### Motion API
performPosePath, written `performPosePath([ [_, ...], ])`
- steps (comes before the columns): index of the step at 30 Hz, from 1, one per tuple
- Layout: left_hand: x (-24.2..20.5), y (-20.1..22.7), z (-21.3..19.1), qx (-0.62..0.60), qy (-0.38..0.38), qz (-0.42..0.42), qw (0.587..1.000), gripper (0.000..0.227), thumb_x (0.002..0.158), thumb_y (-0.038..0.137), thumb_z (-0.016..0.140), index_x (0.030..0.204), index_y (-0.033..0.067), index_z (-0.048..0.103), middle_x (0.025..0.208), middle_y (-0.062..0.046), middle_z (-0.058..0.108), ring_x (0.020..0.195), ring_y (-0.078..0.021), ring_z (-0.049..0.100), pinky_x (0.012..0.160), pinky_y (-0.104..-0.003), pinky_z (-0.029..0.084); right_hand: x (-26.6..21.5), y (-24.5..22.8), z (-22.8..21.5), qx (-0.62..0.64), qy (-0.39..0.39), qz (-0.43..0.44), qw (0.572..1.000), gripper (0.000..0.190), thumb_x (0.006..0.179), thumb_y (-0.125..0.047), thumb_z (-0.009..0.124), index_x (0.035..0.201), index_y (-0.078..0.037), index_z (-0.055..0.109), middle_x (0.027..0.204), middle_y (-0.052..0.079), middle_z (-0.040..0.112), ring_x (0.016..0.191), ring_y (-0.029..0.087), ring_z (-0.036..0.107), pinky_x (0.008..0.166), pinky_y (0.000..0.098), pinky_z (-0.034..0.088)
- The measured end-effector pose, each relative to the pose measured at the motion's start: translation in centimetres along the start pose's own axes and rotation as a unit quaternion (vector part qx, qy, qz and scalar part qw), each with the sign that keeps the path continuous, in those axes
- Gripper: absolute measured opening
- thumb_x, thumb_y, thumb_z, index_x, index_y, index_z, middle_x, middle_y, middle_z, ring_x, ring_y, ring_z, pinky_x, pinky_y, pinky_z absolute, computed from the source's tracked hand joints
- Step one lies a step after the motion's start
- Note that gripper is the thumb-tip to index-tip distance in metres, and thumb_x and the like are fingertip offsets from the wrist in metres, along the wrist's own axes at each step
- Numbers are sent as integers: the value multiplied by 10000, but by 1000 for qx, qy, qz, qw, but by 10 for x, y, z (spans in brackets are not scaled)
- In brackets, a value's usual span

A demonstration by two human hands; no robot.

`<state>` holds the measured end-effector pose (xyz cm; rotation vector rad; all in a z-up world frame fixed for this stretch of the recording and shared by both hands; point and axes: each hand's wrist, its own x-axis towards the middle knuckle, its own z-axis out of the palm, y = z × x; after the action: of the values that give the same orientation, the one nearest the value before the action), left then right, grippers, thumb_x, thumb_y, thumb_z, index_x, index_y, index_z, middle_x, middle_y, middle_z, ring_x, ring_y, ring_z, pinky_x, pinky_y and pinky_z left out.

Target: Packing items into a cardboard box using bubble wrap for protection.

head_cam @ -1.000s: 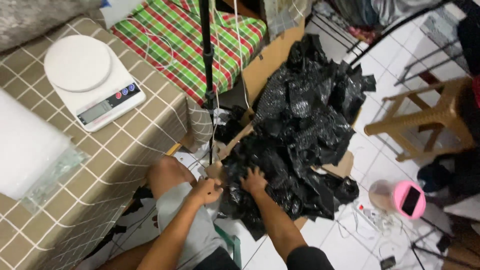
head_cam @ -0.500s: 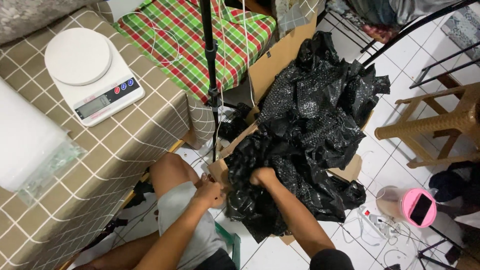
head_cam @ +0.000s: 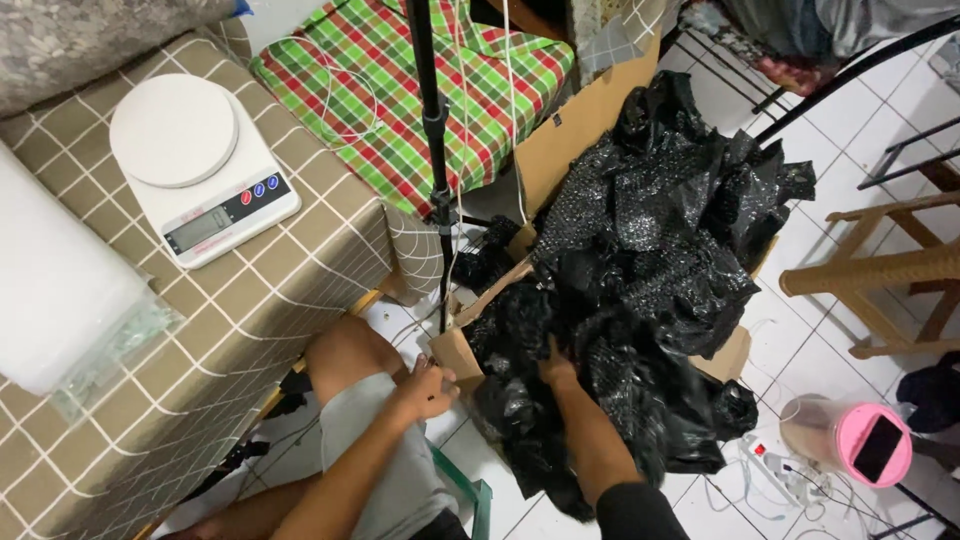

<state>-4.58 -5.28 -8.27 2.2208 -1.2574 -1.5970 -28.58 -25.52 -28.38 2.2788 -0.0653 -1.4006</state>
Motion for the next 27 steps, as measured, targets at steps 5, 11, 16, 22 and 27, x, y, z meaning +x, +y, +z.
performPosePath([
  [5,55,-23,33,-83,46,-47,994,369,867,417,721,1171,212,763,1281,-249,559,1149,-356,611,447,-306,633,110,-77,99,560,-89,141,811,864,973,-346,383,1595,29,-85,1545,337,372,1395,429,478,1166,511,390],
  [11,75,0,30,-60,58,7,996,360,911,496,615,1227,348,704,1128,-39,779,1178,-270,689,1103,-452,418,119,-17,-14,495,116,271,817,385,844,-316,623,1123,-81,748,1123,135,687,981,307,681,690,456,579],
  [16,45,45,-7,-125,106,69,984,287,973,328,576,1215,238,702,943,18,802,916,-215,757,828,-448,532,70,30,-79,560,275,220,751,758,878,-286,723,1481,-58,324,1527,204,368,1226,397,560,1005,562,518],
  [22,52,31,3,-146,153,85,974,243,921,272,627,1138,248,733,881,-20,790,885,-235,756,801,-419,587,138,22,-19,601,123,255,747,459,840,-148,690,1291,-87,631,1140,145,740,1016,390,730,801,512,602],
  [27,22,34,-12,-214,231,151,937,382,851,89,655,1232,107,670,895,-141,778,966,-329,742,872,-468,580,-29,101,-97,741,278,238,563,434,826,-234,689,1257,-195,725,1059,207,761,1026,429,725,823,529,611],
])
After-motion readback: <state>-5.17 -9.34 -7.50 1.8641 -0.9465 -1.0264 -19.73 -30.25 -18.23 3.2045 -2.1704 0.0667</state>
